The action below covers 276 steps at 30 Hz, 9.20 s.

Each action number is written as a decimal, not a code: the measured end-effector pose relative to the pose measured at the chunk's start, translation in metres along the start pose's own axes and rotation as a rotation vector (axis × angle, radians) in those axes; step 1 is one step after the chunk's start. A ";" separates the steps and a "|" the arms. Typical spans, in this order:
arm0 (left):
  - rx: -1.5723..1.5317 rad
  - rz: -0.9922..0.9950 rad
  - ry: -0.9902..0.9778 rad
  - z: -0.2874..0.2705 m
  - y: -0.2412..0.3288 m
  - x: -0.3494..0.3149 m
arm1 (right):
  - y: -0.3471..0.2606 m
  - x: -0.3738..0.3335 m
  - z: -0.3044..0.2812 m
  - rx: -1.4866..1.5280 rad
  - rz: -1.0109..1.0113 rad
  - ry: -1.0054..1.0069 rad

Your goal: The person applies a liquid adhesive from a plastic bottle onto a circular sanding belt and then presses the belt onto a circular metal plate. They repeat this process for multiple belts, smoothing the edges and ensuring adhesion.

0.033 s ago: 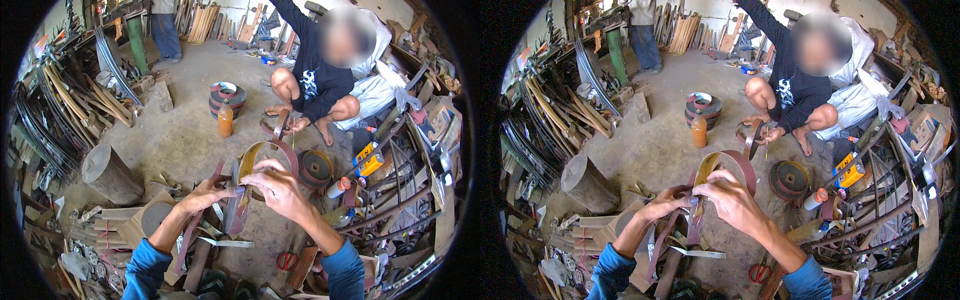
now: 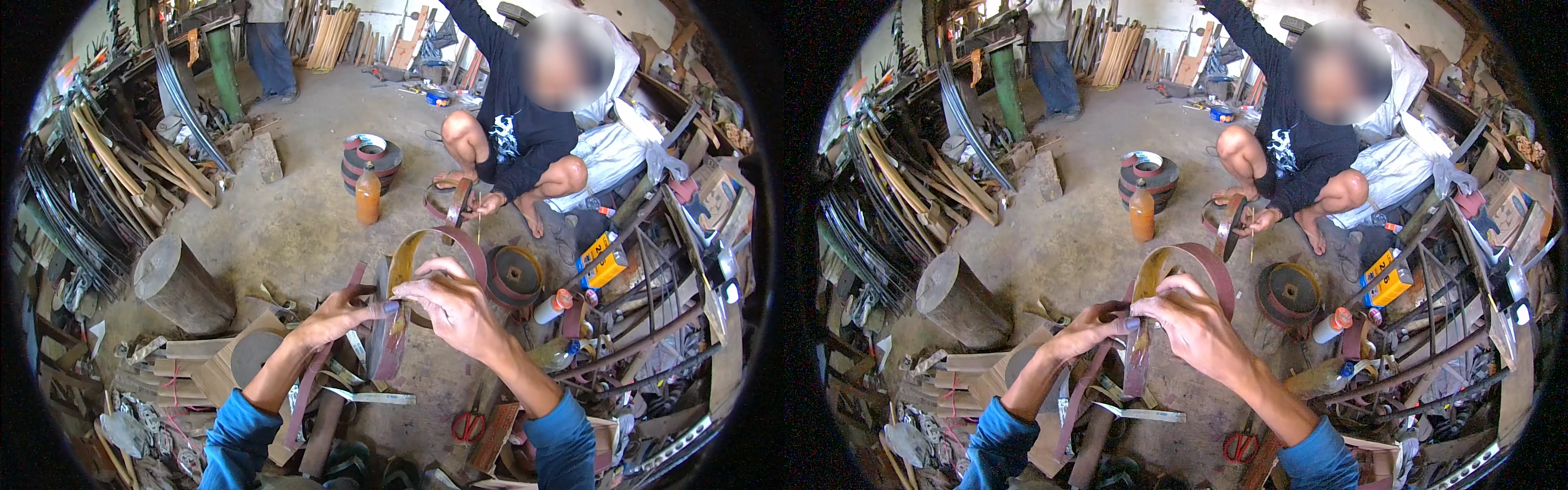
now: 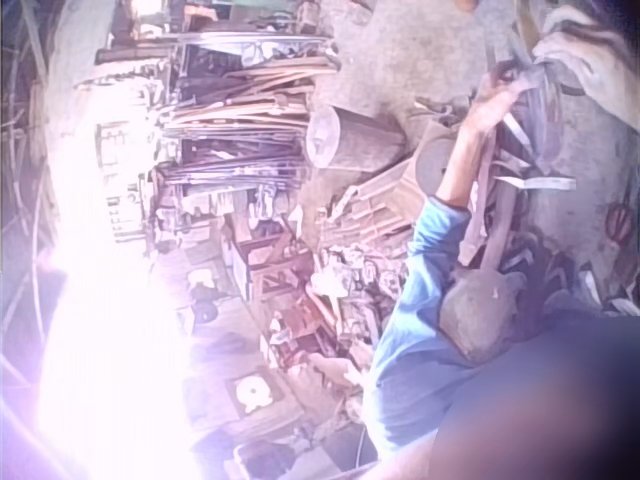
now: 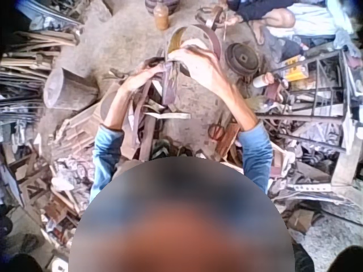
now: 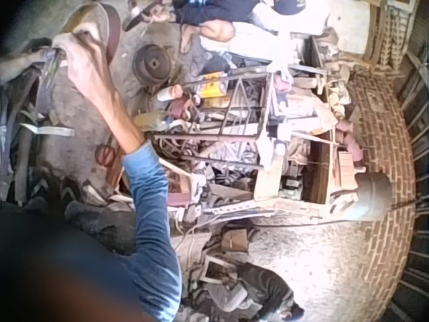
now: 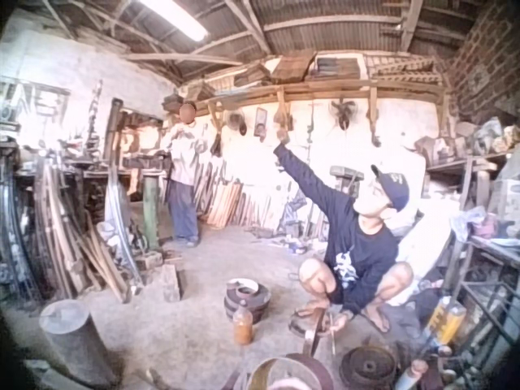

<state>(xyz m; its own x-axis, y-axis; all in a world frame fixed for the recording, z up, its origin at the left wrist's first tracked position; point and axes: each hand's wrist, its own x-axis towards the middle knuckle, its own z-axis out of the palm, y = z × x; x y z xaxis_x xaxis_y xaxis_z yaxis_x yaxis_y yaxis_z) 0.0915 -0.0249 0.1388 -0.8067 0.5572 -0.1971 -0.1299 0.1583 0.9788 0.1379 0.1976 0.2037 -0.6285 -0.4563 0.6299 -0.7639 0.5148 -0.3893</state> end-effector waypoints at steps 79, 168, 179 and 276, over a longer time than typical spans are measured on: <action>-0.268 -0.191 -0.157 0.061 0.026 0.021 | -0.033 -0.026 -0.066 -0.129 0.719 0.150; -0.782 -0.145 0.133 0.075 -0.150 -0.020 | 0.105 -0.355 -0.047 -0.522 0.965 0.823; -0.706 -0.106 -0.031 0.106 -0.135 -0.009 | -0.065 -0.062 -0.110 -0.770 0.670 -0.719; -0.885 0.071 0.196 0.090 -0.070 -0.009 | 0.095 -0.321 -0.087 -0.385 1.014 0.890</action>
<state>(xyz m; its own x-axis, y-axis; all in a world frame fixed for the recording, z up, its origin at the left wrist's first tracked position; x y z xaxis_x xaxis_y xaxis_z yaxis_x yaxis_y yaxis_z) 0.1597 0.0318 0.0675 -0.9030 0.3798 -0.2007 -0.4056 -0.6000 0.6895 0.2799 0.4567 0.0230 -0.4614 0.7616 0.4551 0.1395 0.5689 -0.8105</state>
